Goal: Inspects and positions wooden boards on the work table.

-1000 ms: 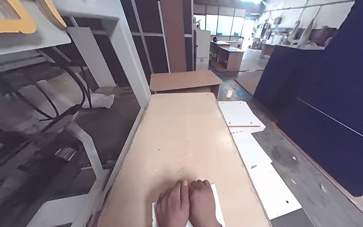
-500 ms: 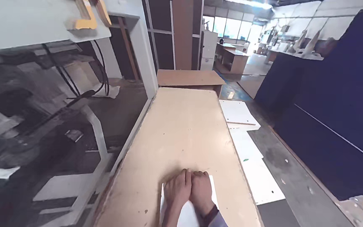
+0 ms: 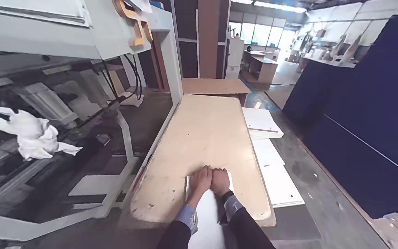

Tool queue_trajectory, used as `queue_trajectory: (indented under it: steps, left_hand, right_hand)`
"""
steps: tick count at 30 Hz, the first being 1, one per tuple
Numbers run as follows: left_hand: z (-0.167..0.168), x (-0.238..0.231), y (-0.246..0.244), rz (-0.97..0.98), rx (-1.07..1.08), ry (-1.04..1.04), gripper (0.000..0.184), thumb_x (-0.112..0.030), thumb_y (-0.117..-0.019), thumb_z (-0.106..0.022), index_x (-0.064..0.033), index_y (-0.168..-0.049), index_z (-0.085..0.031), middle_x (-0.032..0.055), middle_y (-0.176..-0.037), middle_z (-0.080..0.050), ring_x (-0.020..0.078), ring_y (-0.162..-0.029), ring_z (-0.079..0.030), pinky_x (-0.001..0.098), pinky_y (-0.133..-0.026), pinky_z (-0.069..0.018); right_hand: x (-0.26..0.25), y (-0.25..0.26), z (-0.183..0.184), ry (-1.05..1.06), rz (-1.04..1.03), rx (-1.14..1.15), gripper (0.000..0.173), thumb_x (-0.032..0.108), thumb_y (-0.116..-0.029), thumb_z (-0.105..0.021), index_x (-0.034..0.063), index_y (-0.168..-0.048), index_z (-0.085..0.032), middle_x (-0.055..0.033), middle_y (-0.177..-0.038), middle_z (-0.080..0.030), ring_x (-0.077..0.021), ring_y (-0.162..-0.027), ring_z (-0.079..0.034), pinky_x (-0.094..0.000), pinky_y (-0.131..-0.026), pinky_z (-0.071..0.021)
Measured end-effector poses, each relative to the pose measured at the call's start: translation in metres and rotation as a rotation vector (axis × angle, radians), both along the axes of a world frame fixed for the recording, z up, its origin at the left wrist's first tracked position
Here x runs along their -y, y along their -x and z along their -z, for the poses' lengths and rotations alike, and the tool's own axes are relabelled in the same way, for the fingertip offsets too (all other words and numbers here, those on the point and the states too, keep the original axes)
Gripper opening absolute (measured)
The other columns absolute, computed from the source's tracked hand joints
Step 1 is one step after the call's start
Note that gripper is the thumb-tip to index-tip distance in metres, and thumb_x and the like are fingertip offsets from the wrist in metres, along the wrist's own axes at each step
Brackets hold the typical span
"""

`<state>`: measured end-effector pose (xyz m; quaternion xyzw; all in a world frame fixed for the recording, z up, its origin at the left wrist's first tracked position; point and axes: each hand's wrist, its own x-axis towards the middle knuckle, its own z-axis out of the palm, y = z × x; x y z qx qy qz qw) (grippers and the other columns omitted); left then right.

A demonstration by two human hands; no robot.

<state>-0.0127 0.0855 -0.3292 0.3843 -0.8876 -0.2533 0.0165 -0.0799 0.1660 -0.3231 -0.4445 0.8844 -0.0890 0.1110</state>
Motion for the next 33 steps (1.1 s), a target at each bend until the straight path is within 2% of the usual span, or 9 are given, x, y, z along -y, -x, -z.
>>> queue_trajectory:
  steps: [2, 4, 7, 18, 24, 30, 33]
  left_hand:
    - [-0.001, -0.007, -0.003, -0.001, -0.001, 0.007, 0.064, -0.047, -0.1105, -0.015, -0.0123, -0.127, -0.066, 0.0137, -0.124, -0.070, 0.0311, -0.124, -0.063, 0.0574, -0.109, -0.0422]
    - [-0.001, -0.013, -0.007, 0.006, -0.018, 0.031, 0.064, -0.046, -0.1105, -0.016, -0.0105, -0.124, -0.067, 0.0150, -0.120, -0.072, 0.0322, -0.121, -0.065, 0.0566, -0.105, -0.0455]
    - [-0.001, -0.023, -0.013, 0.009, -0.016, 0.013, 0.063, -0.046, -0.1109, -0.016, -0.0107, -0.128, -0.066, 0.0153, -0.123, -0.071, 0.0325, -0.124, -0.063, 0.0569, -0.107, -0.0438]
    - [0.002, -0.061, -0.042, 0.017, -0.041, 0.025, 0.063, -0.046, -0.1105, -0.016, -0.0113, -0.127, -0.066, 0.0156, -0.122, -0.071, 0.0334, -0.121, -0.065, 0.0586, -0.104, -0.0453]
    - [0.002, -0.080, -0.059, 0.043, -0.061, 0.036, 0.062, -0.044, -0.1106, -0.016, -0.0097, -0.126, -0.066, 0.0161, -0.120, -0.071, 0.0328, -0.121, -0.065, 0.0573, -0.108, -0.0428]
    - [0.000, -0.096, -0.079, 0.070, -0.051, 0.013, 0.062, -0.043, -0.1106, -0.016, -0.0089, -0.131, -0.064, 0.0164, -0.126, -0.069, 0.0326, -0.126, -0.062, 0.0566, -0.111, -0.0405]
    - [-0.004, -0.104, -0.087, 0.076, -0.069, -0.006, 0.059, -0.042, -0.1115, -0.019, -0.0081, -0.129, -0.064, 0.0176, -0.124, -0.069, 0.0339, -0.125, -0.062, 0.0568, -0.110, -0.0408]
  right_hand:
    - [-0.006, -0.003, 0.001, 0.012, 0.007, -0.006, 0.035, 0.037, -0.0952, -0.055, 0.0091, -0.104, -0.074, -0.0110, -0.108, -0.074, -0.0289, -0.108, -0.067, -0.0536, -0.098, -0.0473]
    - [-0.013, -0.006, 0.003, 0.031, 0.009, -0.009, 0.035, 0.037, -0.0945, -0.056, 0.0085, -0.103, -0.074, -0.0112, -0.107, -0.074, -0.0289, -0.108, -0.067, -0.0533, -0.098, -0.0474]
    - [-0.022, -0.010, 0.006, 0.029, 0.001, -0.003, 0.036, 0.038, -0.0940, -0.057, 0.0082, -0.106, -0.074, -0.0114, -0.110, -0.073, -0.0294, -0.111, -0.066, -0.0535, -0.099, -0.0463]
    - [-0.062, -0.040, 0.004, 0.009, 0.003, -0.027, 0.036, 0.037, -0.0932, -0.058, 0.0078, -0.107, -0.074, -0.0116, -0.112, -0.073, -0.0291, -0.111, -0.066, -0.0538, -0.099, -0.0465]
    - [-0.082, -0.058, -0.001, 0.001, 0.006, -0.037, 0.034, 0.034, -0.0943, -0.057, 0.0075, -0.109, -0.073, -0.0116, -0.113, -0.073, -0.0287, -0.112, -0.066, -0.0531, -0.099, -0.0465]
    - [-0.099, -0.074, 0.000, -0.010, -0.007, -0.034, 0.038, 0.036, -0.0944, -0.056, 0.0061, -0.111, -0.073, -0.0130, -0.115, -0.072, -0.0304, -0.114, -0.065, -0.0548, -0.102, -0.0452]
    - [-0.106, -0.081, 0.001, 0.016, -0.004, -0.051, 0.039, 0.038, -0.0953, -0.055, 0.0059, -0.105, -0.073, -0.0127, -0.109, -0.074, -0.0294, -0.110, -0.067, -0.0540, -0.099, -0.0463]
